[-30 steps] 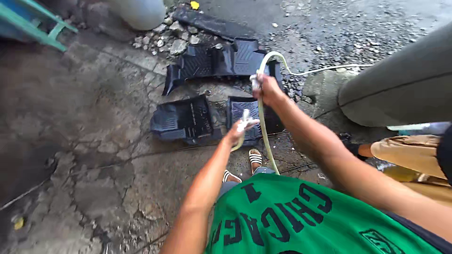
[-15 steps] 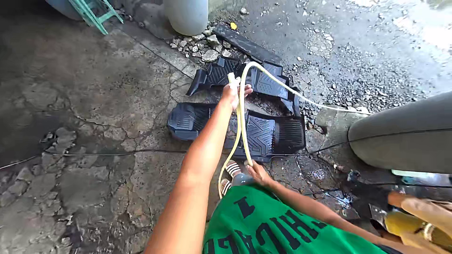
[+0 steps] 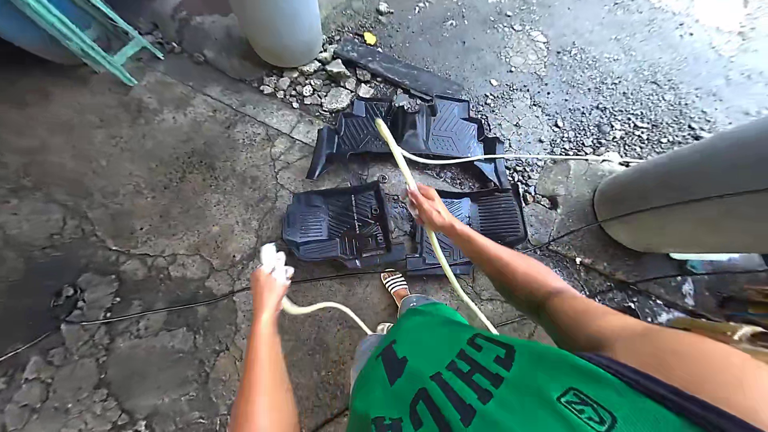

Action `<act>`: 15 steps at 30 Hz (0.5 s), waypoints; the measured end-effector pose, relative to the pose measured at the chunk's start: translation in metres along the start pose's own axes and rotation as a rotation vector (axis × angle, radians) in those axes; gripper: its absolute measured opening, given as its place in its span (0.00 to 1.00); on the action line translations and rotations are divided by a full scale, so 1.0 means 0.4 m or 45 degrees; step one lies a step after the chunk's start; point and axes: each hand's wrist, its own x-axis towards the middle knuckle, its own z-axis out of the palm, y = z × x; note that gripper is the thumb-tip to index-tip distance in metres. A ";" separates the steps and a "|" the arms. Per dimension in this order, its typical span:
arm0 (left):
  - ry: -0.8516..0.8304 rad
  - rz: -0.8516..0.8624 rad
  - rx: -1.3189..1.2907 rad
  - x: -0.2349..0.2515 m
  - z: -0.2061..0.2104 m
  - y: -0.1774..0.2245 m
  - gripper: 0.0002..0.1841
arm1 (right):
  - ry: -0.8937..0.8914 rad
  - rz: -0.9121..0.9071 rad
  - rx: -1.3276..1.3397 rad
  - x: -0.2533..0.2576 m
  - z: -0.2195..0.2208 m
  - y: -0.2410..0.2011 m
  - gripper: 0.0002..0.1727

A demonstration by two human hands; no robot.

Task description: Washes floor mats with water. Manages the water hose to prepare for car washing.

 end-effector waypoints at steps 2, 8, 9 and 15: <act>0.093 -0.090 0.053 -0.019 -0.092 -0.068 0.22 | -0.002 -0.101 0.126 0.077 0.038 -0.078 0.27; 0.269 -0.210 0.349 -0.025 -0.305 -0.237 0.23 | 0.179 0.018 0.307 0.138 0.148 -0.066 0.26; 0.256 -0.215 0.395 -0.022 -0.333 -0.274 0.23 | 0.227 0.100 0.242 0.104 0.139 -0.026 0.26; 0.090 -0.268 0.629 -0.013 -0.452 -0.459 0.30 | 0.630 0.635 -0.073 -0.263 0.045 0.199 0.36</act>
